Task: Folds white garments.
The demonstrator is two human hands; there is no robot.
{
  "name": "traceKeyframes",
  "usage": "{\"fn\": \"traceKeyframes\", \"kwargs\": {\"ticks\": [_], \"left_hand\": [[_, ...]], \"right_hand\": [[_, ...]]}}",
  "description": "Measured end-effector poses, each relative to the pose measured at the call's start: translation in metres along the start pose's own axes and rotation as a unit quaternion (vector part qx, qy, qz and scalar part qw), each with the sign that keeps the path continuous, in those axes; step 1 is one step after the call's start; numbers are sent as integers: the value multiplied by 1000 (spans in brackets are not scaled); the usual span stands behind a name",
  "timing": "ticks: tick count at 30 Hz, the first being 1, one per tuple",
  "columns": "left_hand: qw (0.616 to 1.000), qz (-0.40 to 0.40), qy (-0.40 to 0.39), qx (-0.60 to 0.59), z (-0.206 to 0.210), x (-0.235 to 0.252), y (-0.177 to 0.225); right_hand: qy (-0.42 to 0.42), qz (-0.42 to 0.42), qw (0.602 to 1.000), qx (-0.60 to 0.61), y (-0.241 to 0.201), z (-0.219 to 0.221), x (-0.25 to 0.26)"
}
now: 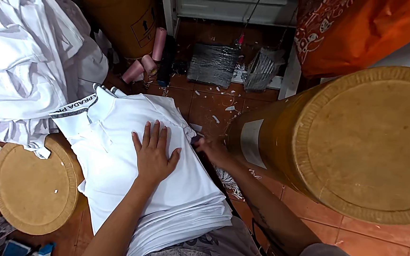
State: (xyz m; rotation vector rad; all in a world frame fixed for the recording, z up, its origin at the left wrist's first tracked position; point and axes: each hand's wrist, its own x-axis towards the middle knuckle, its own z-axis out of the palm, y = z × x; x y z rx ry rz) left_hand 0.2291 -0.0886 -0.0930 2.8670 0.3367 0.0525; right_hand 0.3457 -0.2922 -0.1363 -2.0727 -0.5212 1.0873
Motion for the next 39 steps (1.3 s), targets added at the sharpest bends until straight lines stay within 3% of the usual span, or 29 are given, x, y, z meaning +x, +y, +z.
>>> {"fn": "traceKeyframes", "kwargs": {"ticks": [2,4,6,9,10,12,14,15,17,18,20,22,23,25,27,28,29,30,31,33,34,36,37,39], "left_hand": [[1000,-9,-5,13,0,1,2],[999,-15,-24,27,0,3,4],[998,-23,-45,34,-1,5,6],[997,-35,-67,28,-5,8,11],[997,-38,-68,23,-6,8,12],[997,-44,-61,4,-7,7,13],[998,-44,-39,-19,-6,5,13],[998,-40,-22,-34,-5,3,13],[997,-26,10,-74,-4,-7,16],[995,-17,27,-95,-3,-15,18],[987,-15,-75,-142,-20,-35,21],[946,0,-241,-214,-65,-45,18],[935,26,-255,-246,-91,-46,14],[919,101,-157,-348,-127,-37,6],[933,113,-59,-337,-133,-5,5],[949,86,-64,-297,-127,17,3],[956,41,-122,-265,-119,39,-3],[953,-17,-178,-245,-107,59,-10],[944,-69,-224,-232,-96,73,-17],[939,-104,-255,-205,-78,82,-24],[947,-101,-237,-192,-70,76,-24],[968,-79,-158,-176,-53,58,-24],[975,-61,-123,-177,-46,49,-25],[979,-19,-62,-192,-36,34,-27]], "right_hand": [[-62,-4,990,124,-38,18,-9],[-76,9,962,261,-45,33,1],[26,-26,916,399,-33,46,31],[179,-119,804,555,-36,42,80],[185,-147,773,589,-39,35,92],[124,-233,755,600,-51,17,103],[40,-318,784,531,-82,-3,101],[33,-338,826,450,-104,-8,96],[36,-347,918,190,-141,2,81],[31,-356,933,41,-153,17,75],[31,-353,905,-237,-169,53,61],[53,-340,873,-345,-170,76,52],[70,-331,868,-364,-169,83,53],[110,-316,854,-399,-163,99,56],[123,-302,840,-434,-166,111,53],[111,-305,837,-441,-174,111,47],[47,-252,848,-464,-199,104,29],[-40,-147,854,-497,-236,94,3],[-70,-117,865,-482,-246,89,-18],[-84,-284,871,-391,-200,76,-43],[-140,-345,871,-321,-184,58,-49],[-281,-372,881,-80,-179,9,-37],[-262,-358,895,32,-178,-8,-23],[-65,-349,934,33,-175,-25,20]]}}
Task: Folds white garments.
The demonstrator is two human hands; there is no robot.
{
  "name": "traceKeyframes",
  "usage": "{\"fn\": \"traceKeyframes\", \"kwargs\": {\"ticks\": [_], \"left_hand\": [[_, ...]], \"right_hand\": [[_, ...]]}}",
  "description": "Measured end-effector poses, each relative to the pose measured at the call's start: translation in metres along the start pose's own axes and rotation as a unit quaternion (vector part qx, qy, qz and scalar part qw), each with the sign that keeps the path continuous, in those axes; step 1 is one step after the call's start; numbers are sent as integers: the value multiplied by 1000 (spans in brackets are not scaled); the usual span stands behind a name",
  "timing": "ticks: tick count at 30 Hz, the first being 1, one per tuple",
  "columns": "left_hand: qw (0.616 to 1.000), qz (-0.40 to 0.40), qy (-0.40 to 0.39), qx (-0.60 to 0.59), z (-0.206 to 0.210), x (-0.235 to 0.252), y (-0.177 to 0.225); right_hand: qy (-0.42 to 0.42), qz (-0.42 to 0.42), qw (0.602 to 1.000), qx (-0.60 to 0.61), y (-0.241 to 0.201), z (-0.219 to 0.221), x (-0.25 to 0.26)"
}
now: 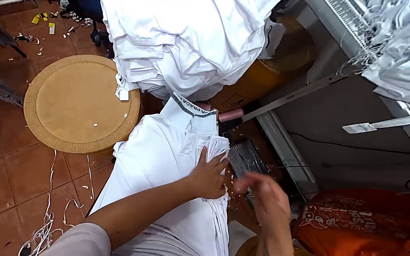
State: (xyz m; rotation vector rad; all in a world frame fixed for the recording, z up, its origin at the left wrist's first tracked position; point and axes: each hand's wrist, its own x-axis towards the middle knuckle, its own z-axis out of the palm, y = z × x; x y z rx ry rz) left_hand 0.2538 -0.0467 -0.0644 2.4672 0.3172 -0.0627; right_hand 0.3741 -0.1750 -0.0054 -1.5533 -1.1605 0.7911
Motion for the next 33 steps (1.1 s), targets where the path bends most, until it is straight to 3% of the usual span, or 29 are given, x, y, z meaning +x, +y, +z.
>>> {"fn": "traceKeyframes", "kwargs": {"ticks": [1,3,5,8,11,15,17,19,22,26,27,28,30,31,33], "left_hand": [[999,28,24,-16,4,-7,-3],[993,79,64,-56,9,-20,-12],[981,106,99,-125,7,-36,-22],[959,67,154,-228,-22,-50,-34],[955,-5,197,-224,-55,-33,-57],[985,33,118,-122,-62,-5,-76],[980,79,160,-91,-50,5,-78],[965,77,203,-149,-51,9,-83],[911,10,261,-318,-75,12,-92],[750,-82,286,-591,-113,25,-89],[734,-86,292,-608,-121,31,-88],[753,-80,299,-580,-127,38,-88],[881,-37,243,-405,-131,50,-87],[941,-11,163,-296,-131,56,-84],[992,17,-34,-124,-130,66,-73]], "right_hand": [[42,0,996,-83,22,-3,17],[37,-27,980,-193,72,8,43],[26,-49,981,-184,104,34,50],[45,-13,987,-155,103,59,43],[53,-4,986,-160,100,63,40],[56,0,984,-167,97,64,41],[60,9,981,-186,92,65,43],[53,6,970,-236,86,66,44],[47,2,958,-282,83,68,42],[52,-6,950,-306,80,73,46],[54,-7,949,-310,80,74,47],[55,-7,949,-309,80,74,47],[56,-3,950,-309,81,74,47],[57,-3,950,-307,81,73,47],[61,0,953,-297,82,73,47]]}}
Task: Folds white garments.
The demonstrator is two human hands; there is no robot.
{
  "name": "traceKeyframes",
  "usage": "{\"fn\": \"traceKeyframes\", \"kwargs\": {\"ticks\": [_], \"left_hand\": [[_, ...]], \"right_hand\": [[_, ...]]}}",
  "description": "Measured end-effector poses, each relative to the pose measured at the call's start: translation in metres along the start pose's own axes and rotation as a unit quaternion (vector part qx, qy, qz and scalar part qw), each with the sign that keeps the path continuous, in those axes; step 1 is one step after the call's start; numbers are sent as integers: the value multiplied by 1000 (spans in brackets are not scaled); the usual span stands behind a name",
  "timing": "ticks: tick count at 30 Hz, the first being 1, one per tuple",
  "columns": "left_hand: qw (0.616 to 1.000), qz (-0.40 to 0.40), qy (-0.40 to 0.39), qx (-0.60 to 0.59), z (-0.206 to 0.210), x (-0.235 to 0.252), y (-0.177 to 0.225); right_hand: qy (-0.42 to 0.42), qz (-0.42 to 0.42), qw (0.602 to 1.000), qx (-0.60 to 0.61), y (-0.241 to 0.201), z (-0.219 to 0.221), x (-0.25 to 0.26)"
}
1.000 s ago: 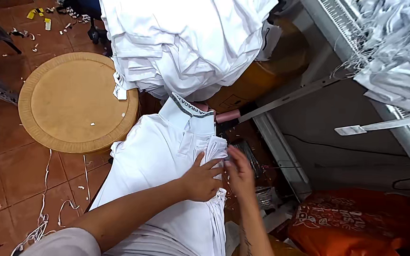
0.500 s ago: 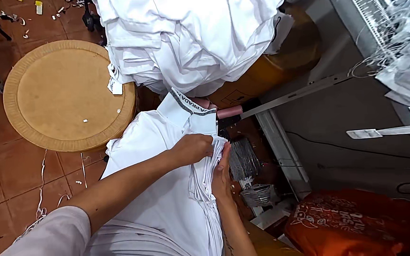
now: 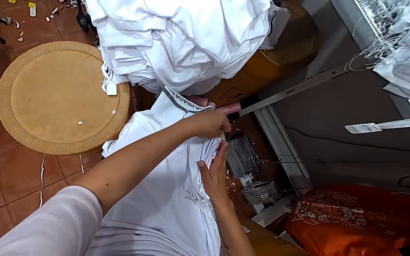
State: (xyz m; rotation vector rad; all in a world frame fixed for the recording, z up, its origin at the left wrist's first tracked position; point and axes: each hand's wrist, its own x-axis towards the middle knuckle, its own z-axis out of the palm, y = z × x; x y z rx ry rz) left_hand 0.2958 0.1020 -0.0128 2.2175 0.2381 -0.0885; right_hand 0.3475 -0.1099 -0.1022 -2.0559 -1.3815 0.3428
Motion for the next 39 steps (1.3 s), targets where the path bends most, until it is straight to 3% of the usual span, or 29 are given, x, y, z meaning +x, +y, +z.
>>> {"fn": "traceKeyframes", "kwargs": {"ticks": [2,4,6,9,12,14,16,18,20,22,25,29,32,35,39], "left_hand": [[987,-36,-116,108,9,7,6],[989,-14,-99,107,18,10,-6],[999,40,19,0,19,7,-28],[965,41,223,-128,4,-19,-38],[915,10,400,-56,-23,-98,-37],[876,-56,474,60,-34,-183,-43],[837,-223,484,121,-24,-272,-45],[839,-387,380,42,1,-336,-43],[829,-463,285,-130,40,-360,-46],[809,-471,241,-256,84,-356,-67],[814,-439,223,-307,121,-327,-104],[871,-443,139,-158,104,-304,-110],[875,-442,166,-111,96,-285,-85],[815,-452,133,-337,102,-262,-71],[663,-346,286,-599,122,-236,-87]], "right_hand": [[5,0,1000,15,0,0,0],[7,-2,1000,21,1,0,-1],[4,-2,1000,10,2,-1,0],[-3,-13,1000,-20,2,-4,1],[-2,-45,998,-51,3,-6,5],[-4,-69,995,-72,2,-8,8],[-25,-79,991,-104,-4,-10,12],[-46,-79,987,-130,-11,-10,18],[-60,-86,983,-151,-19,-8,21],[-62,-91,981,-160,-21,-7,23],[-47,-81,983,-161,-17,-11,17],[-38,-56,984,-167,-14,-22,8],[-25,-47,982,-180,-14,-29,3],[-19,-39,981,-188,-15,-35,-5],[-5,-73,979,-193,-12,-38,-12]]}}
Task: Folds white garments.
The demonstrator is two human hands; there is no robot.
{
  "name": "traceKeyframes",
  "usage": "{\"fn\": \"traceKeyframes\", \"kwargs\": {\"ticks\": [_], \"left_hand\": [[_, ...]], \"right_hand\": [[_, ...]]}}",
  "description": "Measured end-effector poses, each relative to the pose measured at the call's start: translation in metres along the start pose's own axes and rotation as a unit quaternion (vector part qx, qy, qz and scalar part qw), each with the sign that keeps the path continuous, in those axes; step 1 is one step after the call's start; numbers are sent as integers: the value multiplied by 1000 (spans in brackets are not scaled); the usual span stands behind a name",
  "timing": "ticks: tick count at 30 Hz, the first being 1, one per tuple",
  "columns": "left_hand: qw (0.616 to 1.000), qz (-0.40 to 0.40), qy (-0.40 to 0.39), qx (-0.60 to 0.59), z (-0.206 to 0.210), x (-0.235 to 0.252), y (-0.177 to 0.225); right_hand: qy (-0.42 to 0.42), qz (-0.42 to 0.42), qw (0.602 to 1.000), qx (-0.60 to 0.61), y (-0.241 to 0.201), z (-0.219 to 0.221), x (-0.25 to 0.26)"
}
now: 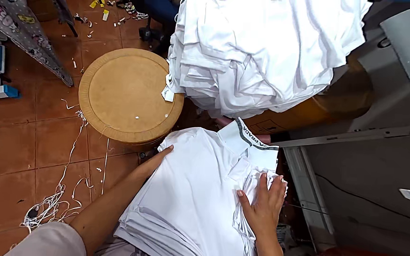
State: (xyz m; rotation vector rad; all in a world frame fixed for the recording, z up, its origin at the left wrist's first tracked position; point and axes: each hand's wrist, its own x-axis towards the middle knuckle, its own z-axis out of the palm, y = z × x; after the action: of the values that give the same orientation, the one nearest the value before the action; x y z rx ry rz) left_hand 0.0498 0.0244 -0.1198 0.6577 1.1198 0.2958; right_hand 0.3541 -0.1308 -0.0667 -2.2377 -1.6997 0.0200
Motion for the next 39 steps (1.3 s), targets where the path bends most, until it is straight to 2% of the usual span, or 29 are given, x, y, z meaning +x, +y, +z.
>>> {"fn": "traceKeyframes", "kwargs": {"ticks": [2,4,6,8,9,11,12,13,16,18,19,21,22,24,25,26,27,28,29,31,35,37,39], "left_hand": [[993,1,7,-118,7,11,-1],[987,-6,66,-147,11,23,0],[983,66,147,-88,13,25,5],[956,203,204,56,22,10,17],[921,280,225,149,29,-4,24],[811,450,228,297,51,-34,31],[746,523,204,360,64,-46,30],[686,563,161,432,77,-56,26],[533,559,37,634,103,-60,-14],[457,543,16,704,107,-54,-36],[446,535,2,718,108,-54,-37],[470,504,-74,721,107,-60,-22],[510,462,-152,710,107,-66,-7],[621,348,-316,628,109,-75,33],[674,346,-330,563,106,-74,48],[714,388,-287,507,100,-67,58],[737,449,-206,461,91,-55,63],[724,508,-102,456,82,-37,66],[700,534,-33,472,72,-17,68],[682,522,-34,511,65,15,65],[632,506,-75,582,100,42,72],[597,582,-46,550,109,44,66],[544,693,30,473,99,39,54]], "right_hand": [[-1,-21,1000,-7,0,0,-4],[0,-36,999,-17,-2,2,-4],[-5,-37,999,-28,-4,4,-3],[-16,-31,999,-34,-6,5,-3],[-17,-30,999,-32,-7,6,-3],[-19,-34,999,-16,-8,6,-3],[-15,-41,999,-2,-7,6,-3],[-8,-48,999,13,-6,6,-3],[12,-84,995,54,-2,10,-7],[-2,-147,988,53,-4,11,-5],[-17,-183,982,45,-6,13,-2],[-62,-227,972,15,-15,15,5],[-80,-229,970,3,-18,16,10],[-96,-211,973,1,-20,16,14],[-98,-204,974,3,-20,16,15],[-96,-203,974,6,-19,17,15],[-97,-201,975,8,-18,17,16],[-100,-199,975,8,-18,18,15],[-101,-198,975,5,-18,19,15],[-111,-198,974,-2,-19,20,16],[-112,-199,974,5,-21,21,18],[-17,-151,987,56,-17,20,10],[132,-18,985,107,-11,16,-4]]}}
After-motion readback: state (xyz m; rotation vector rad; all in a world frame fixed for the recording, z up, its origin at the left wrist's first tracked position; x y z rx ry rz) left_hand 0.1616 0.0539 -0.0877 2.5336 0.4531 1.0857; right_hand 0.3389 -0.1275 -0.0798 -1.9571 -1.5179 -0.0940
